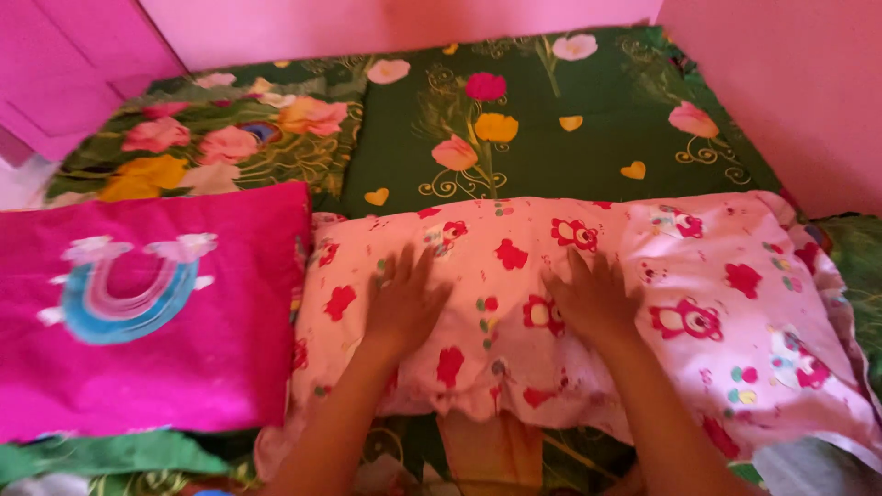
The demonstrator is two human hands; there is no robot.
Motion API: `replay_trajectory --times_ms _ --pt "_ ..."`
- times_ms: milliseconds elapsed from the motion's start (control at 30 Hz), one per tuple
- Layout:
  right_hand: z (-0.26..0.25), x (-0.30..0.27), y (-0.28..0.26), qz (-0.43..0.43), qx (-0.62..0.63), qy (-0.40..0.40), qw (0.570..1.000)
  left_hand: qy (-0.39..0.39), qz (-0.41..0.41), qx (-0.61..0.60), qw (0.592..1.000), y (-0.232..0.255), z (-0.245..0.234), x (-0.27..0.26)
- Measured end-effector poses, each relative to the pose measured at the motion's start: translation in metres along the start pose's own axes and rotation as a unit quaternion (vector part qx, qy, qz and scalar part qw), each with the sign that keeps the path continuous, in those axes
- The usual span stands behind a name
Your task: Arranging and patting pillows on a bed with colorful floral bedsheets.
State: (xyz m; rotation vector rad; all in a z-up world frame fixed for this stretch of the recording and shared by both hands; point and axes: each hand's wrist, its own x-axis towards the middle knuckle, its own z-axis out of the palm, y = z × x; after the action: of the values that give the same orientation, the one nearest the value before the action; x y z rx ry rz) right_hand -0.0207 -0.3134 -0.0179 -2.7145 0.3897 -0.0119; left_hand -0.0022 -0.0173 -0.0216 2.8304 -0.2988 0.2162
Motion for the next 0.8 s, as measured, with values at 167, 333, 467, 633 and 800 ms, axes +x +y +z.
replay_trajectory --times_ms 167,333,467,633,800 --pt "0.020 -0.002 0.031 -0.115 -0.055 0.141 0.982 0.039 -0.049 0.045 0.997 -0.010 -0.023 -0.009" --pt "-0.008 0.009 -0.015 -0.100 -0.052 0.144 0.983 0.066 -0.089 0.083 0.990 0.004 -0.017 -0.003" --pt "0.007 -0.004 -0.021 -0.172 -0.102 0.152 0.968 0.111 0.060 0.004 0.992 0.039 -0.006 -0.016" --pt "-0.003 -0.010 0.009 -0.200 -0.035 0.098 0.974 0.066 0.079 0.041 0.994 0.016 -0.024 -0.005" --pt "-0.009 0.010 0.048 -0.104 -0.097 0.123 0.982 0.080 -0.104 0.050 0.990 -0.024 -0.037 0.001"
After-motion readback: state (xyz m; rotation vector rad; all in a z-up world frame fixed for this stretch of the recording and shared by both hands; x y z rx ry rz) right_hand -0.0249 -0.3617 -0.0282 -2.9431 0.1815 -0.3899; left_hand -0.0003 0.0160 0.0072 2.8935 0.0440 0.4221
